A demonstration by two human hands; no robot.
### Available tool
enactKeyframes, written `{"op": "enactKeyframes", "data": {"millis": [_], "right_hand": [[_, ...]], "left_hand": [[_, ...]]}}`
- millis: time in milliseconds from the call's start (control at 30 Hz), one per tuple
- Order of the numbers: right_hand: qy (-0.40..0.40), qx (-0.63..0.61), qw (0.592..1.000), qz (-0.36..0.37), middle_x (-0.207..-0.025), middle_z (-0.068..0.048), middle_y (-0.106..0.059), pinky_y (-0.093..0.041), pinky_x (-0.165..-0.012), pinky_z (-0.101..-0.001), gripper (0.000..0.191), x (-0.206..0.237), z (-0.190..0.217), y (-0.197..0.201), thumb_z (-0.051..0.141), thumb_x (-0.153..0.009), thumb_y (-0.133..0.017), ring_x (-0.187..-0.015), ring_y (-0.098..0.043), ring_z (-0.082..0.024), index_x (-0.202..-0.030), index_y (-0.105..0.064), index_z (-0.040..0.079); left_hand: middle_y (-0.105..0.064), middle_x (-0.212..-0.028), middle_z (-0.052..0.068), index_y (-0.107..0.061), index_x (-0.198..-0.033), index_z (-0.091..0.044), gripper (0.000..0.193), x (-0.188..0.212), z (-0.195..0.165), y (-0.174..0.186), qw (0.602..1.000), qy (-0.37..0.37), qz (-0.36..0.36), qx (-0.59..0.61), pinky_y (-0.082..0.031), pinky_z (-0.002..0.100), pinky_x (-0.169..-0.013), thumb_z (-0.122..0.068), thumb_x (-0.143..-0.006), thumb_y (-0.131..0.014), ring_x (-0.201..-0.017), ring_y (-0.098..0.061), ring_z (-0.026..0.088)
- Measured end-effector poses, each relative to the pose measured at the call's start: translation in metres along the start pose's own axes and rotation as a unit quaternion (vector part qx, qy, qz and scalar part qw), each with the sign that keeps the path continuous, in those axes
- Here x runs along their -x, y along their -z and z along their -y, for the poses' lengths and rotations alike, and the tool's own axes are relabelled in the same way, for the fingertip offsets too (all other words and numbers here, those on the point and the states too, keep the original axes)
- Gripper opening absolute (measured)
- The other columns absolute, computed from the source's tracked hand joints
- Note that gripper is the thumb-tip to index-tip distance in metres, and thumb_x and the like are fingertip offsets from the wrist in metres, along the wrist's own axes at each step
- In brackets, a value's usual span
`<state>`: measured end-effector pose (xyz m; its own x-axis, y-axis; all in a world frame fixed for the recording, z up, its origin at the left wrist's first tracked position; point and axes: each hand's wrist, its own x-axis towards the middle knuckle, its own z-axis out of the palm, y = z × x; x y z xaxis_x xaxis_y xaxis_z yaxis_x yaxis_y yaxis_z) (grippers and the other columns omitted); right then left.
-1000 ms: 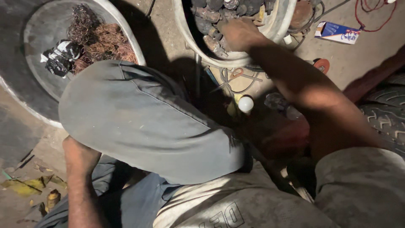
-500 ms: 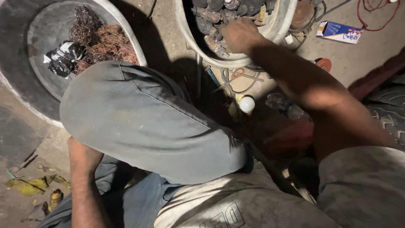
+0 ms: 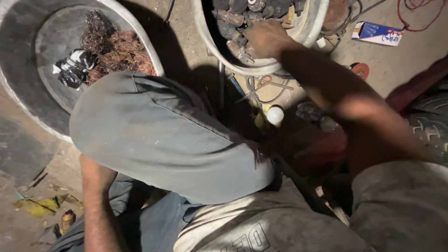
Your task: The person sits on the floor and pulls copper windings out of electric motor stators by hand, dropping the extracted copper into a basin and placing the stripped metal cores into a second basin of scrap.
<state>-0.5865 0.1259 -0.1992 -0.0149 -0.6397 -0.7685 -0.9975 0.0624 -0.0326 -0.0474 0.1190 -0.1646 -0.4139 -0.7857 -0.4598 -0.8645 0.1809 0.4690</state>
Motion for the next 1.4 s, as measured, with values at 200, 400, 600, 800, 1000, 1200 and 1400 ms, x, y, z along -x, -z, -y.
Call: {"op": "enactKeyframes", "data": {"millis": [200, 400, 600, 800, 1000, 1200, 1400], "right_hand": [[-0.058, -0.082, 0.995, -0.015, -0.099, -0.024, -0.072, -0.056, -0.084, -0.0487, 0.037, 0.033, -0.030, 0.024, 0.019, -0.097, -0.064, -0.087, -0.073, -0.036, -0.130, -0.060, 0.002], [-0.019, -0.209, 0.962, -0.173, -0.094, -0.022, -0.070, -0.055, -0.080, -0.0479, 0.028, 0.068, -0.098, 0.027, 0.019, -0.094, -0.066, -0.084, -0.071, -0.035, -0.116, -0.063, 0.002], [0.125, -0.214, 0.941, -0.230, -0.089, -0.019, -0.069, -0.055, -0.075, -0.0471, 0.021, 0.045, -0.096, -0.010, 0.020, -0.090, -0.068, -0.080, -0.069, -0.034, -0.102, -0.066, 0.002], [0.266, -0.115, 0.929, -0.228, -0.083, -0.017, -0.067, -0.054, -0.071, -0.0463, 0.017, -0.005, -0.062, -0.061, 0.020, -0.086, -0.070, -0.076, -0.067, -0.033, -0.088, -0.069, 0.003], [0.127, -0.040, 0.991, 0.004, -0.081, -0.020, -0.070, -0.056, -0.072, -0.0497, 0.041, -0.031, -0.037, -0.055, 0.040, -0.095, -0.068, -0.075, -0.067, -0.035, -0.083, -0.076, 0.002], [0.019, -0.064, 0.992, 0.109, -0.078, -0.018, -0.074, -0.059, -0.073, -0.0488, 0.054, -0.031, -0.029, -0.049, 0.050, -0.100, -0.062, -0.069, -0.071, -0.031, -0.087, -0.079, 0.000], [0.257, -0.251, 0.856, -0.371, -0.089, -0.013, -0.072, -0.056, -0.073, -0.0433, 0.038, 0.015, -0.074, -0.041, 0.043, -0.098, -0.071, -0.081, -0.069, -0.029, -0.095, -0.073, 0.005]], "left_hand": [[-0.070, -0.125, 0.023, -0.067, -0.127, -0.001, 0.042, 0.002, 0.014, -0.009, 0.995, -0.025, -0.042, 0.086, -0.052, 0.046, -0.095, -0.018, -0.089, -0.071, -0.117, -0.065, 0.040], [-0.069, -0.126, 0.023, -0.067, -0.127, -0.001, 0.043, -0.008, 0.028, -0.020, 0.995, -0.042, -0.037, 0.085, -0.052, 0.047, -0.096, -0.018, -0.088, -0.071, -0.117, -0.065, 0.040], [-0.069, -0.126, 0.023, -0.067, -0.127, -0.001, 0.043, -0.009, 0.031, -0.021, 0.995, -0.041, -0.033, 0.082, -0.052, 0.047, -0.096, -0.018, -0.088, -0.072, -0.117, -0.065, 0.040], [-0.069, -0.126, 0.024, -0.067, -0.127, 0.000, 0.044, -0.013, 0.026, -0.021, 0.996, -0.038, -0.030, 0.080, -0.051, 0.048, -0.096, -0.018, -0.087, -0.072, -0.117, -0.064, 0.041], [-0.068, -0.126, 0.024, -0.067, -0.127, 0.000, 0.045, -0.015, 0.012, -0.012, 0.996, -0.039, -0.031, 0.071, -0.051, 0.048, -0.097, -0.018, -0.087, -0.072, -0.118, -0.064, 0.041], [-0.068, -0.126, 0.024, -0.067, -0.128, 0.000, 0.045, -0.017, 0.012, -0.014, 0.996, -0.047, -0.025, 0.065, -0.050, 0.049, -0.097, -0.018, -0.086, -0.072, -0.118, -0.063, 0.041], [-0.068, -0.127, 0.024, -0.067, -0.128, 0.000, 0.046, -0.012, 0.026, -0.020, 0.997, -0.053, -0.017, 0.052, -0.050, 0.049, -0.097, -0.018, -0.086, -0.072, -0.118, -0.063, 0.042]]}}
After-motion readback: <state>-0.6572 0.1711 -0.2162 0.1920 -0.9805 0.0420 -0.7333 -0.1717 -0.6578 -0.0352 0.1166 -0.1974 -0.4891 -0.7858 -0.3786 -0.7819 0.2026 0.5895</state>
